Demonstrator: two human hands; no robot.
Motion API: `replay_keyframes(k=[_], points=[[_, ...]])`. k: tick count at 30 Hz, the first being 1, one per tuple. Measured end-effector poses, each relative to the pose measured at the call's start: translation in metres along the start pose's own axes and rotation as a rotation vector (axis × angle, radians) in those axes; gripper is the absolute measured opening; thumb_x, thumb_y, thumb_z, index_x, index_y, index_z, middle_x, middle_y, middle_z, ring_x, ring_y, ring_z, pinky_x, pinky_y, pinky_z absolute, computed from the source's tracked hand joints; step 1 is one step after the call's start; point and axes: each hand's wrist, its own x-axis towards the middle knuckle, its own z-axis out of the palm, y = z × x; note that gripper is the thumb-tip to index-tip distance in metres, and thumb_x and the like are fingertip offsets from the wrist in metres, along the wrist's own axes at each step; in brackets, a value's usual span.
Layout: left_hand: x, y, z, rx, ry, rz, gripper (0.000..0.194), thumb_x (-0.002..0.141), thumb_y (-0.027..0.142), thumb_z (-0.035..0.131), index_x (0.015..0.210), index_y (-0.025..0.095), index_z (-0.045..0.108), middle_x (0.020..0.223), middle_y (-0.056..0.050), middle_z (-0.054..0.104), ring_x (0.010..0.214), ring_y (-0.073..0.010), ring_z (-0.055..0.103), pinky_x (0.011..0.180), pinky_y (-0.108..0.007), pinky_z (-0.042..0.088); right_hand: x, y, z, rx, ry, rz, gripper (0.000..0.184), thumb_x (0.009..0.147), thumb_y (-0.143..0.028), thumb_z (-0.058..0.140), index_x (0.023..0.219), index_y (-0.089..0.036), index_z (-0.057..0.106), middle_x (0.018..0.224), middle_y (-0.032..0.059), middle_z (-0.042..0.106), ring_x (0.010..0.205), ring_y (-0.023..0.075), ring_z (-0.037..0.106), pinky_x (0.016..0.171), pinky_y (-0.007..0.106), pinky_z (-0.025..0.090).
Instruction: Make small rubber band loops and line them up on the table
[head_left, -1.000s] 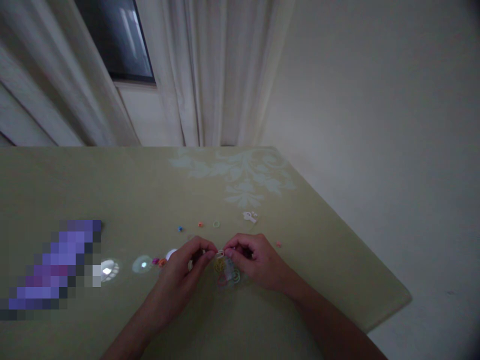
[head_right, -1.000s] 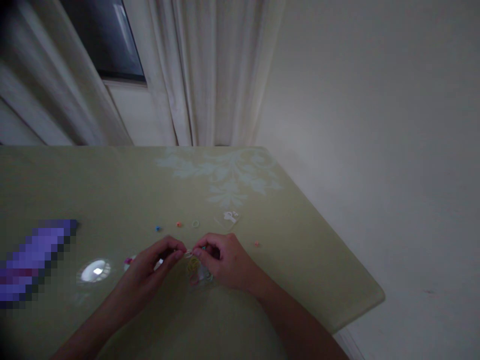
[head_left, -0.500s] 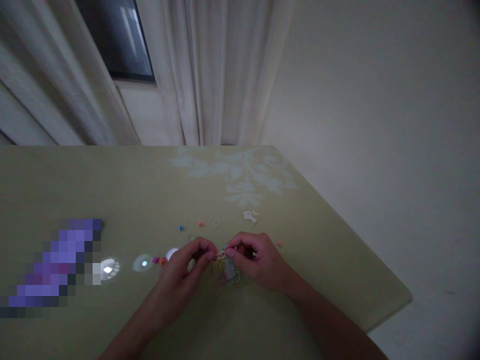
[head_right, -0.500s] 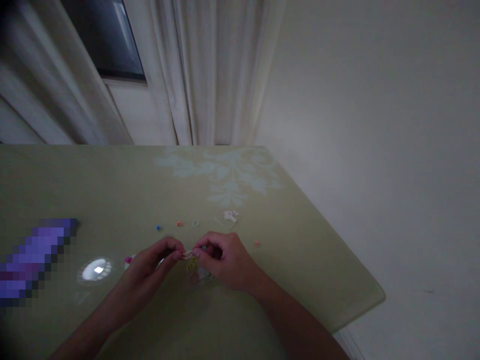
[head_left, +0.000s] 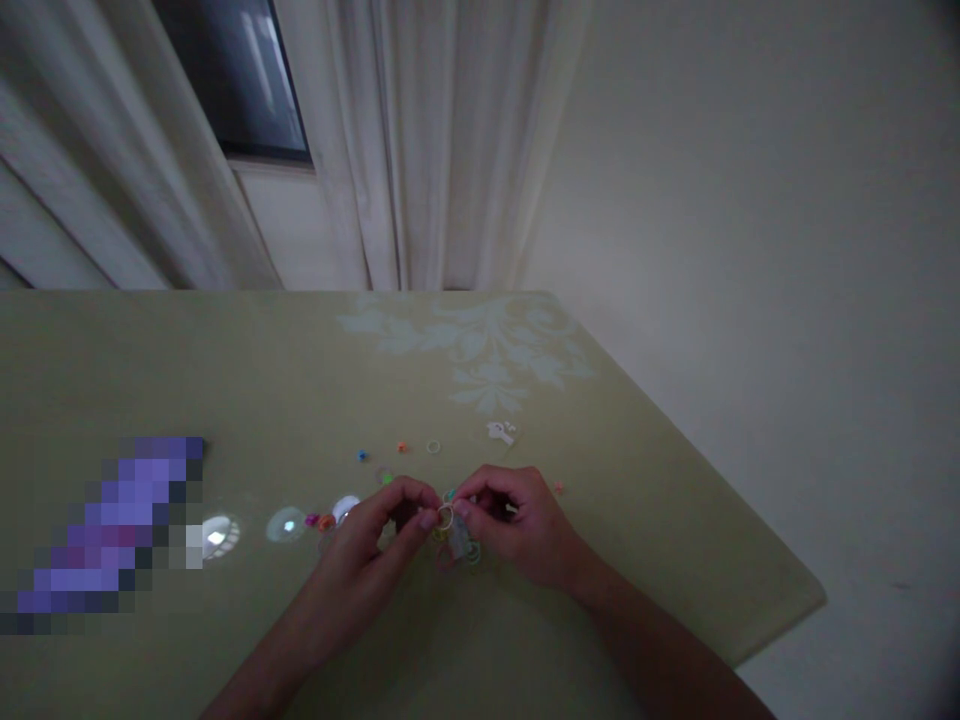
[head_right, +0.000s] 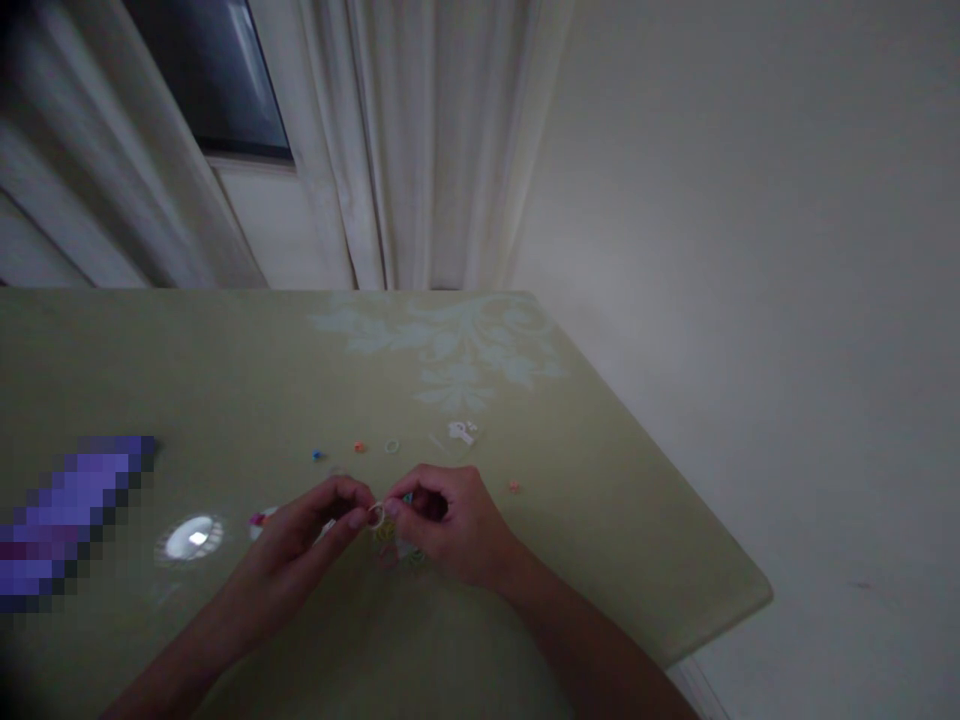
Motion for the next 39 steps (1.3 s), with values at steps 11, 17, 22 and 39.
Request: replay_keyframes(k=[11, 17, 22, 39], points=[[0.000, 0.000, 0.010, -0.024, 0.038, 0.040, 0.025, 0.099, 0.045, 0.065, 0.086, 0.024, 0.069, 0.077, 0.001, 0.070, 0.074, -0.0171, 0.058, 0.071, -0.030, 0.044, -0.002, 0.000, 0.001, 0.029, -0.013, 0.015, 0.025, 0.091, -0.037, 0.071, 0.090, -0.014, 0.081, 0.060, -0.0020, 0.058, 0.053, 0.0086, 0.043, 0.049, 0.021, 0.033], [-0.001, -0.010, 0.010, -0.032, 0.079, 0.047, 0.021, 0.098, 0.044, 0.069, 0.093, 0.024, 0.072, 0.081, 0.000, 0.073, 0.078, -0.0180, 0.062, 0.073, -0.030, 0.047, -0.002, -0.001, 0.002, 0.049, -0.020, 0.013, 0.024, 0.091, -0.034, 0.070, 0.088, -0.014, 0.082, 0.059, -0.0020, 0.057, 0.051, 0.0079, 0.041, 0.048, 0.021, 0.031], [-0.001, -0.010, 0.009, -0.032, 0.074, 0.075, 0.020, 0.098, 0.043, 0.069, 0.095, 0.025, 0.075, 0.083, -0.001, 0.074, 0.079, -0.0183, 0.064, 0.073, -0.030, 0.049, -0.002, -0.001, 0.000, 0.055, -0.028, 0.010, 0.024, 0.090, -0.034, 0.070, 0.087, -0.013, 0.081, 0.058, -0.0023, 0.056, 0.050, 0.0076, 0.040, 0.047, 0.021, 0.030], [-0.002, -0.002, 0.013, 0.197, 0.227, 0.360, 0.018, 0.095, 0.020, 0.072, 0.110, 0.029, 0.078, 0.084, 0.003, 0.074, 0.066, -0.0111, 0.063, 0.062, -0.021, 0.053, -0.003, 0.003, 0.004, 0.030, 0.011, -0.005, 0.017, 0.085, -0.027, 0.072, 0.087, -0.013, 0.081, 0.055, -0.0039, 0.054, 0.047, 0.0065, 0.040, 0.045, 0.019, 0.030]])
